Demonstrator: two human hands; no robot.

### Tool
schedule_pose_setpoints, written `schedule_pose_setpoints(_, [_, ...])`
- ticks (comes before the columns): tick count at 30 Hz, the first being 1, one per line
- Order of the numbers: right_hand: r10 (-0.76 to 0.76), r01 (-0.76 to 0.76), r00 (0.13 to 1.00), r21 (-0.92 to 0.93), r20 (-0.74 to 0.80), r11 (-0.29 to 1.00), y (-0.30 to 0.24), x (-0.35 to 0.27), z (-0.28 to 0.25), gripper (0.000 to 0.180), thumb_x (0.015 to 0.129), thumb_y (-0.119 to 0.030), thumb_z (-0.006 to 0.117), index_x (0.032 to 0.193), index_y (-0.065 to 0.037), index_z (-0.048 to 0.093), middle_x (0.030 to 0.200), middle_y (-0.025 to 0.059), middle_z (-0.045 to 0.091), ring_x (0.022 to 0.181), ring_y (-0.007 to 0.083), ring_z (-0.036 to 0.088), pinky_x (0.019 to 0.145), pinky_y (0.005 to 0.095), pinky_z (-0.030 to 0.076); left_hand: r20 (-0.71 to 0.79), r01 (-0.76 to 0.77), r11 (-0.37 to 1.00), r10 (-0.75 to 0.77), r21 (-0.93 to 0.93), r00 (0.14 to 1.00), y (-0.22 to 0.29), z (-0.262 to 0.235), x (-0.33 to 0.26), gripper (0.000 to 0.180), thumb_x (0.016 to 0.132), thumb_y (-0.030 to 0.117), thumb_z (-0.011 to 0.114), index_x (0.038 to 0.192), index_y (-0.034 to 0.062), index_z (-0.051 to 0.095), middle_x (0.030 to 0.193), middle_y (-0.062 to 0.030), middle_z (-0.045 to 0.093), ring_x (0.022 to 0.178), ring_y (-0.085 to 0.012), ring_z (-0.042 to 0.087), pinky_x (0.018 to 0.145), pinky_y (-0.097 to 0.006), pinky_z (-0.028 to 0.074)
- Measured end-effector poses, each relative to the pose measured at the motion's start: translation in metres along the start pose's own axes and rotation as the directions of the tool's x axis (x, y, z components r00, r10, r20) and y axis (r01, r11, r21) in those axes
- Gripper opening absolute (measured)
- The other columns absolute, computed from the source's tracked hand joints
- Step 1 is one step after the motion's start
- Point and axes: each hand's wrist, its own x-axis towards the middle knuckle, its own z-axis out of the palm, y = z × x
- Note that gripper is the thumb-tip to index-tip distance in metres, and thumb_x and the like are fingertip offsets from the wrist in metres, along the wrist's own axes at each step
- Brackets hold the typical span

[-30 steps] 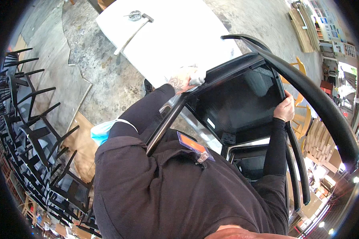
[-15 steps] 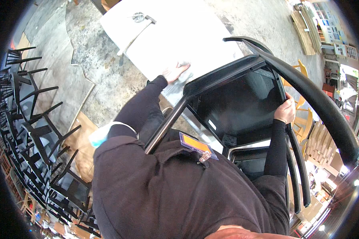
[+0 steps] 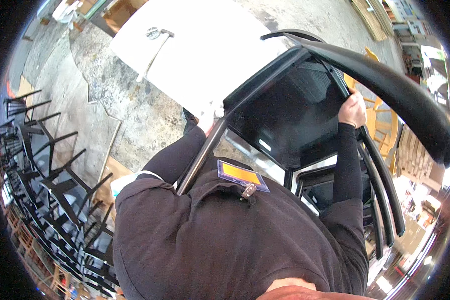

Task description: The person wipes a black chair with a cloth, cleaning the seat, backrest, and legs. The person then places the chair on a table and continues wiping other parts of the chair.

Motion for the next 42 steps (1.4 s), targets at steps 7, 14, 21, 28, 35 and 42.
schedule_pose_setpoints(7, [-0.037,0.071,0.982,0.175,-0.187,0.982,0.000,-0.002,0.000,0.033,0.096,-0.031,0.040,0.092,-0.021,0.071,0.090,0.0049,0.071,0.082,0.0293,0.068,0.071,0.0435,0.053,0.364,0.559,0.799,-0.463,-0.223,0.808,0.026,-0.010,-0.053,0.047,0.103,0.040,0.045,0.131,0.0027,0.051,0.114,-0.0158,0.065,0.102,-0.0258,0.066,0.090,-0.041,0.055])
schedule_pose_setpoints(14, [-0.037,0.027,0.998,0.198,0.047,0.980,0.000,0.009,-0.016,0.037,0.099,-0.037,0.037,0.101,-0.016,0.068,0.095,0.0102,0.070,0.090,0.0322,0.067,0.078,0.0462,0.052,0.170,0.405,0.815,-0.507,0.415,0.845,0.126,-0.026,-0.138,0.061,0.098,0.047,0.052,0.139,0.0027,0.046,0.126,-0.0136,0.061,0.111,-0.0229,0.063,0.097,-0.038,0.052])
schedule_pose_setpoints(21, [-0.410,0.480,0.872,0.624,-0.267,0.616,-0.073,-0.099,-0.110,0.034,0.084,-0.024,0.071,0.114,-0.009,0.064,0.109,0.0105,0.060,0.109,0.0301,0.056,0.099,0.0422,0.044,0.460,0.084,0.993,-0.035,-0.087,0.887,0.203,0.070,-0.172,0.056,0.099,0.043,0.044,0.137,0.0012,0.046,0.126,-0.0192,0.057,0.113,-0.0300,0.059,0.094,-0.044,0.052])
schedule_pose_setpoints(28, [-0.518,-0.566,0.810,0.135,0.276,-0.813,-0.206,-0.170,-0.164,0.076,0.091,-0.048,0.064,0.149,-0.012,0.030,0.129,0.0074,0.054,0.121,0.0204,0.052,0.102,0.0381,0.045,0.660,-0.744,0.220,0.350,0.631,0.664,0.191,0.172,-0.182,0.055,0.089,0.024,0.058,0.135,-0.0035,0.046,0.139,-0.0263,0.045,0.133,-0.0401,0.040,0.106,-0.050,0.038])
schedule_pose_setpoints(35, [0.006,-0.352,0.912,0.788,0.410,-0.505,-0.224,-0.257,-0.143,0.051,0.088,-0.006,0.070,0.134,-0.003,0.047,0.120,0.0035,0.060,0.105,0.0124,0.060,0.093,0.0284,0.049,0.713,-0.740,-0.335,-0.226,0.584,0.664,0.160,0.099,-0.191,0.097,0.077,0.050,0.072,0.144,-0.0077,0.033,0.151,-0.0398,0.018,0.141,-0.0548,0.019,0.116,-0.057,0.021])
schedule_pose_setpoints(42, [0.375,-0.234,-0.050,0.355,0.925,-0.905,-0.111,-0.402,-0.036,0.030,0.095,-0.039,0.053,0.098,-0.010,0.062,0.092,0.0074,0.068,0.080,0.0249,0.069,0.072,0.0470,0.058,0.022,0.389,0.577,-0.577,0.718,0.816,0.128,0.039,-0.265,0.083,0.088,0.012,0.065,0.152,0.0120,0.014,0.110,-0.0150,0.053,0.083,-0.0264,0.066,0.060,-0.039,0.057])
